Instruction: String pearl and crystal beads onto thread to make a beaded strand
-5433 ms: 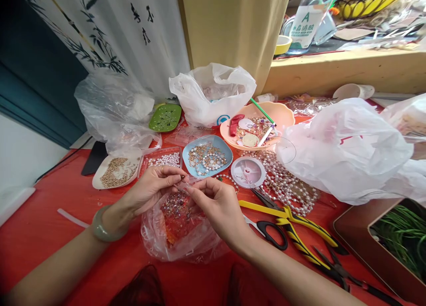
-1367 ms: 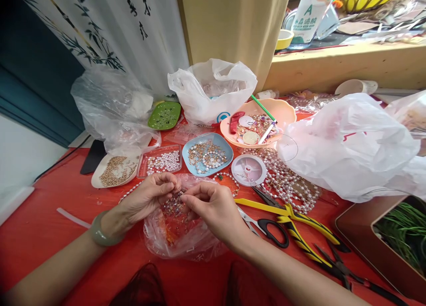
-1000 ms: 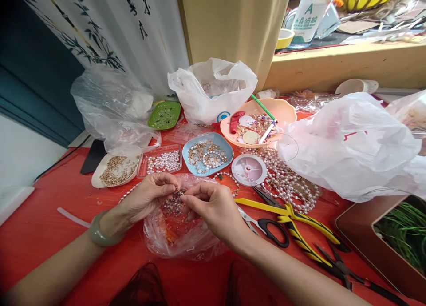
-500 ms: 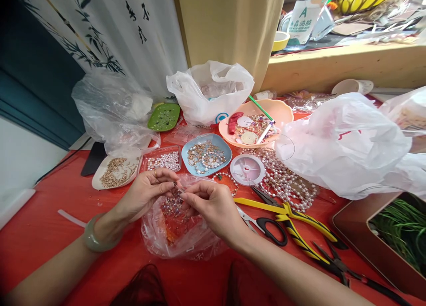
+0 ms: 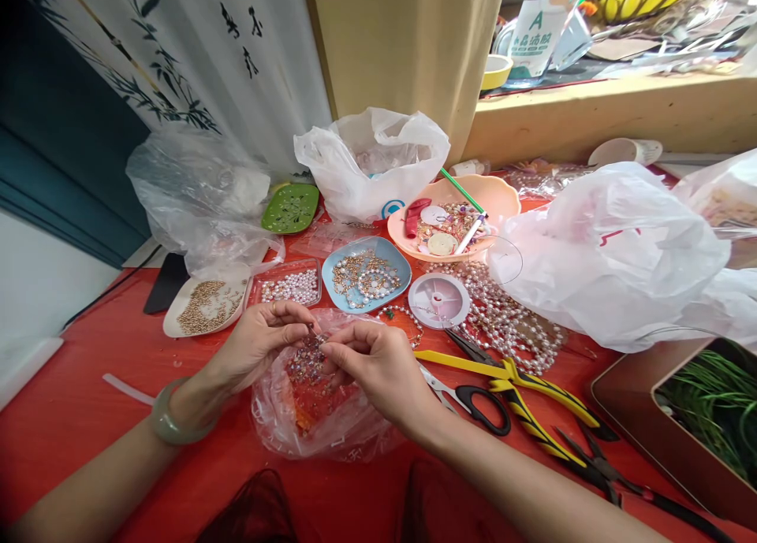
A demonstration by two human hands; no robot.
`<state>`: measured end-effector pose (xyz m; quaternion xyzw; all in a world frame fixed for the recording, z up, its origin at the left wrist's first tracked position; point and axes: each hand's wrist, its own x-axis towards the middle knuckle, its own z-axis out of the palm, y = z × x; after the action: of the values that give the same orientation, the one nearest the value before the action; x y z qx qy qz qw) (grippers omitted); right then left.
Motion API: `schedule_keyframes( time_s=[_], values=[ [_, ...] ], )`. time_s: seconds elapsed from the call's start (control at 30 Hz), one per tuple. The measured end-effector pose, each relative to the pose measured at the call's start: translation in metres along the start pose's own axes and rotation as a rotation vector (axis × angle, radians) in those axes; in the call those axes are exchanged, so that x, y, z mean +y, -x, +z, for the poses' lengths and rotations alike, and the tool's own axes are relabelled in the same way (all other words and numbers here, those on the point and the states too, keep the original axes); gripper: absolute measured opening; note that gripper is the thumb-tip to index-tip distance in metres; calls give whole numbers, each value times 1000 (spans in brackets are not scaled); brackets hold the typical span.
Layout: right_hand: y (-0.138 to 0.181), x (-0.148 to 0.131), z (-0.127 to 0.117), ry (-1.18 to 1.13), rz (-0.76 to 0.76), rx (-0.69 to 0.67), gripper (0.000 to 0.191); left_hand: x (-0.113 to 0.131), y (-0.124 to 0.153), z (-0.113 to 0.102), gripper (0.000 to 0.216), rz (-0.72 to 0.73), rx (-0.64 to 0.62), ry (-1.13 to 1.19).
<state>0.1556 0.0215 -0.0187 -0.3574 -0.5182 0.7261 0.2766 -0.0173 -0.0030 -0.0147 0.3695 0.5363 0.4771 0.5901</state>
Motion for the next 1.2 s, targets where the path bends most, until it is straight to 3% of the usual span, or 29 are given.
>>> schedule_keyframes(
  time_s=[0.73,1.0,1.2],
  values=[
    [-1,3,-1,-111,12,-50,23,3,2,-1,7,92,-104,-151],
    [0,-1,-4,-236,15,-152,41,27,3,12,14,334,-132,-387],
    [2,-24,-13,-109,-87,-245,30,53,4,24,13,400,-70,-374]
  ],
)
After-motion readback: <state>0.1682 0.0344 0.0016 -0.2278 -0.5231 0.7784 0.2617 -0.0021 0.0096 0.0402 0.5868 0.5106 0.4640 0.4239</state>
